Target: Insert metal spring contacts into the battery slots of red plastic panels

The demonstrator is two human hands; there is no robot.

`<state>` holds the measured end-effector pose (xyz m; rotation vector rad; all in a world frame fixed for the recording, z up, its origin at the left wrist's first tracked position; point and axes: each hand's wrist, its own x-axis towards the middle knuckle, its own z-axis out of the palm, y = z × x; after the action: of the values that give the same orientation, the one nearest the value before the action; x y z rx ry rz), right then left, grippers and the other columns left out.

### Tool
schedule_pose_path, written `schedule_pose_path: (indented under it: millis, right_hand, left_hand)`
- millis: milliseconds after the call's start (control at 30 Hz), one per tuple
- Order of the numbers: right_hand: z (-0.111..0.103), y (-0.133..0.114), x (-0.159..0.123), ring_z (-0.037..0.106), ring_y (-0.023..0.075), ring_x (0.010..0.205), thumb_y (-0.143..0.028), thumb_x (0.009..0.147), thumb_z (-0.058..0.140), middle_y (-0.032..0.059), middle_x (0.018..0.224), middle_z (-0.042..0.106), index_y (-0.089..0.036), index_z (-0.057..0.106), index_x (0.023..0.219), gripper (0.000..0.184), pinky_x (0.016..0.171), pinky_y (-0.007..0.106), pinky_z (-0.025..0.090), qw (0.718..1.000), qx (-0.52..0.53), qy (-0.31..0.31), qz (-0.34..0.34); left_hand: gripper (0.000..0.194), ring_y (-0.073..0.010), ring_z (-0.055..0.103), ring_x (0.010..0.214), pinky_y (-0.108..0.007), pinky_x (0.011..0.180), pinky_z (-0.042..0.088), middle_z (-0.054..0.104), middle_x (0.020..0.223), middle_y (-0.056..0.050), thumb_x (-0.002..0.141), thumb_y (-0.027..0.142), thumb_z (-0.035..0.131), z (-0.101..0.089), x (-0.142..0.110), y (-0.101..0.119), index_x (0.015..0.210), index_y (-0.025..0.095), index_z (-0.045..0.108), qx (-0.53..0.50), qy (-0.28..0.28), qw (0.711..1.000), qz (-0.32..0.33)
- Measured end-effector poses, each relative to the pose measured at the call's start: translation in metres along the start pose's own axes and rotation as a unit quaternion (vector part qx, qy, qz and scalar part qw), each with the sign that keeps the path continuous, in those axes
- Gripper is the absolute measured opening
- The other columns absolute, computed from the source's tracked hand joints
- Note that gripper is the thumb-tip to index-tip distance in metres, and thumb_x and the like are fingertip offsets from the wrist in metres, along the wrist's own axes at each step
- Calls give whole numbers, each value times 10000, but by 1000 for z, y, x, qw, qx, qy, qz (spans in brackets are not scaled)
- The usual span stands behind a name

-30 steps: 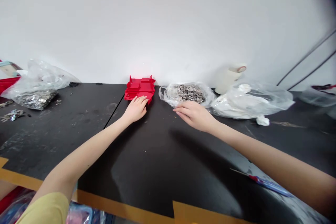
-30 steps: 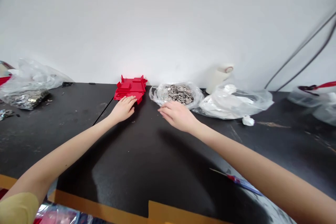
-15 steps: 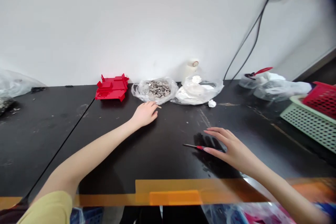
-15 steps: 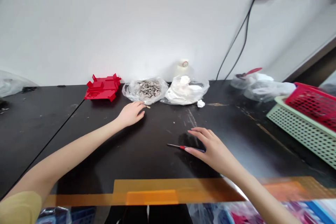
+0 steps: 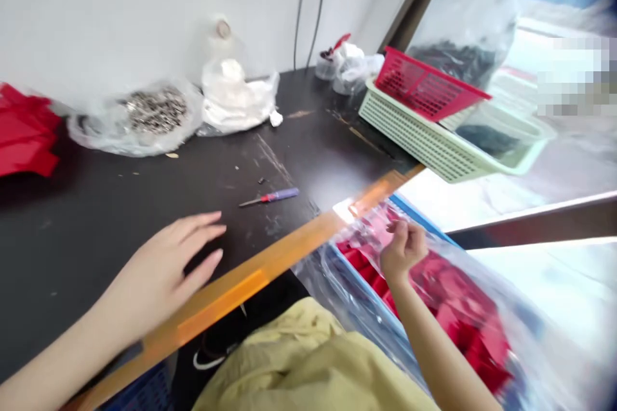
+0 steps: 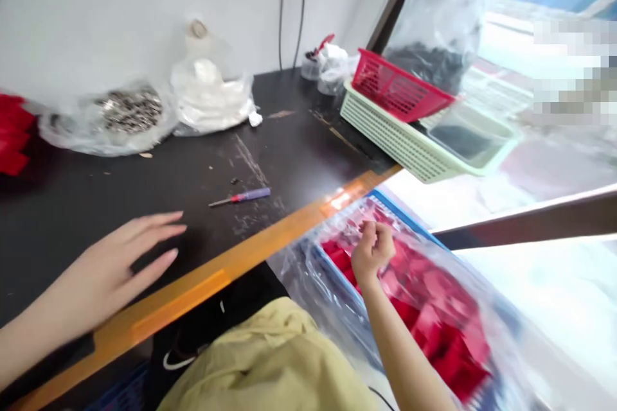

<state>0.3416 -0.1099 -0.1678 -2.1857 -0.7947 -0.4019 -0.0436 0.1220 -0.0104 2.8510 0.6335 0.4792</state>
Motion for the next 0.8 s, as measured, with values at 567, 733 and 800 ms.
schedule_pose_path:
  millis: [567, 733, 800]
  right_hand:
    - [76, 157, -66, 614, 218, 1095, -360, 959, 603, 99, 1271, 595, -172, 594, 1243, 341, 925, 428, 545, 801, -227, -553, 8]
    - [70, 160, -51, 613, 215, 1098, -361, 962, 597, 95, 1249, 608, -171, 609, 1216, 316, 939, 430, 537, 779, -246, -574, -51]
    - [70, 158, -50, 613, 214, 1096, -365, 965, 591, 96, 1253, 606, -172, 606, 1221, 321, 936, 430, 538, 782, -246, -569, -69]
  left_hand:
    - [368, -260, 719, 942, -434, 851, 576, 771, 1070, -14, 774, 218, 716, 67, -70, 80, 1134, 293, 736, -48, 340, 923, -176]
    - [321, -244, 715, 956, -398, 878, 573, 763, 1066, -27, 798, 211, 700, 65, -67, 80, 1114, 264, 720, -41, 303, 937, -168]
    - [324, -244, 713, 963, -388, 886, 571, 758, 1072, -38, 799, 198, 697, 64, -67, 80, 1116, 265, 708, -38, 285, 943, -170]
